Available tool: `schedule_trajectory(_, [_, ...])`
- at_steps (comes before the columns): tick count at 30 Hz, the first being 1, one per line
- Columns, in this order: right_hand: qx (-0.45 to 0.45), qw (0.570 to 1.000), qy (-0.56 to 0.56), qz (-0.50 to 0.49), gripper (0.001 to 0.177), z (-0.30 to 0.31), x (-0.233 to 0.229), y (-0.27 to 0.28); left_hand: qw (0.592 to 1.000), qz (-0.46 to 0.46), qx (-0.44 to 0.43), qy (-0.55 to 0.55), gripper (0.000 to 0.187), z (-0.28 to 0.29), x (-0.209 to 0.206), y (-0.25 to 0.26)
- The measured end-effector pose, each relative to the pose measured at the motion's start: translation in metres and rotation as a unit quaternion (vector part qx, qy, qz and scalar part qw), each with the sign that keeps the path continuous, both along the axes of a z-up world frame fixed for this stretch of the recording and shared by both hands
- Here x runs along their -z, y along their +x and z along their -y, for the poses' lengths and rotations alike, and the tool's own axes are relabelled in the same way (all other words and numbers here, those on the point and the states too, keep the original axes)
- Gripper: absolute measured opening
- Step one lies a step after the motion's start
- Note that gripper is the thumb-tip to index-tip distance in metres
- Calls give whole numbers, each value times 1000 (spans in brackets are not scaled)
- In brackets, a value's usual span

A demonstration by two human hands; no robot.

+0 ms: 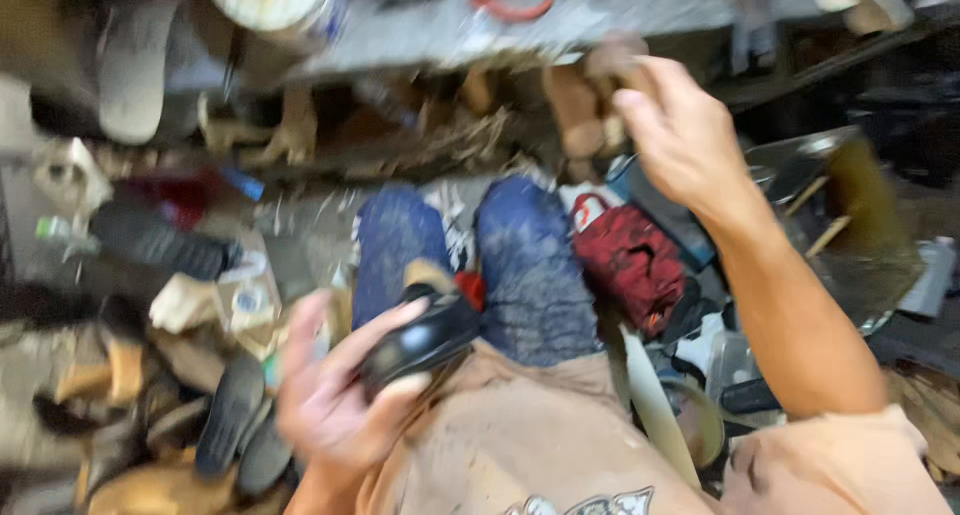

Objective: The person repairs a black shoe by scraping the sole with a knife, hammering the heel with a hammer, and applying glue with a small stick. They also handle a second shoe and place the first shoe on a shelf before returning to work on the second shoe.

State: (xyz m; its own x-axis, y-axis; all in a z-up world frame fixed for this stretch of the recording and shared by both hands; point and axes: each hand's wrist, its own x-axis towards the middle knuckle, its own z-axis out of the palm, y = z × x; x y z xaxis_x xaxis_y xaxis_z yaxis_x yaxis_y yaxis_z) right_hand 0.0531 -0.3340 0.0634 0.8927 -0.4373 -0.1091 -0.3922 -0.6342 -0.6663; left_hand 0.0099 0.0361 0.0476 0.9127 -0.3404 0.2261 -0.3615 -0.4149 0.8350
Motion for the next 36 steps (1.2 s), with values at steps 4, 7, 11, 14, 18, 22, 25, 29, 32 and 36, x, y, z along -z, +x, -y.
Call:
schedule_trajectory(4, [-77, 981, -176, -37, 38, 35, 32, 62, 957, -72, -108, -261, 67, 6, -13, 8])
schedule_trajectory(7, [-76, 975, -207, -27, 27, 38, 63, 97, 929, -104, -161, -315, 87, 0, 6, 17])
schedule_trajectory(11, [-67, 973, -206, 74, 40, 40, 122, 122, 922, -127, -180, -319, 78, 2, 23, 23])
schedule_trajectory(14, [-65, 983, -159, 69, 48, 41, 121, 123, 934, -119, -158, -299, 75, 17, -3, 31])
schedule_trajectory(18, [-7, 997, -76, -21, 29, 67, 49, 105, 915, -127, -129, -361, 65, 10, 17, 43])
schedule_trajectory(22, [29, 910, -412, 37, 36, 178, 113, 62, 894, -203, -81, -390, 73, -3, 0, 68])
schedule_trajectory(25, [-44, 858, -507, 69, 37, 243, 163, 35, 839, -259, -47, -477, 69, -8, 15, 86])
schedule_trajectory(29, [-96, 877, -464, 82, 38, 247, 169, 39, 792, -310, -51, -524, 70, -3, 33, 104])
schedule_trajectory(32, [-93, 906, -369, 184, 27, 245, 171, 49, 795, -315, -74, -513, 70, 0, 41, 109])
schedule_trajectory(36, [198, 942, -268, -27, 79, 411, 300, 21, 785, -315, -35, -532, 70, -4, 26, 102])
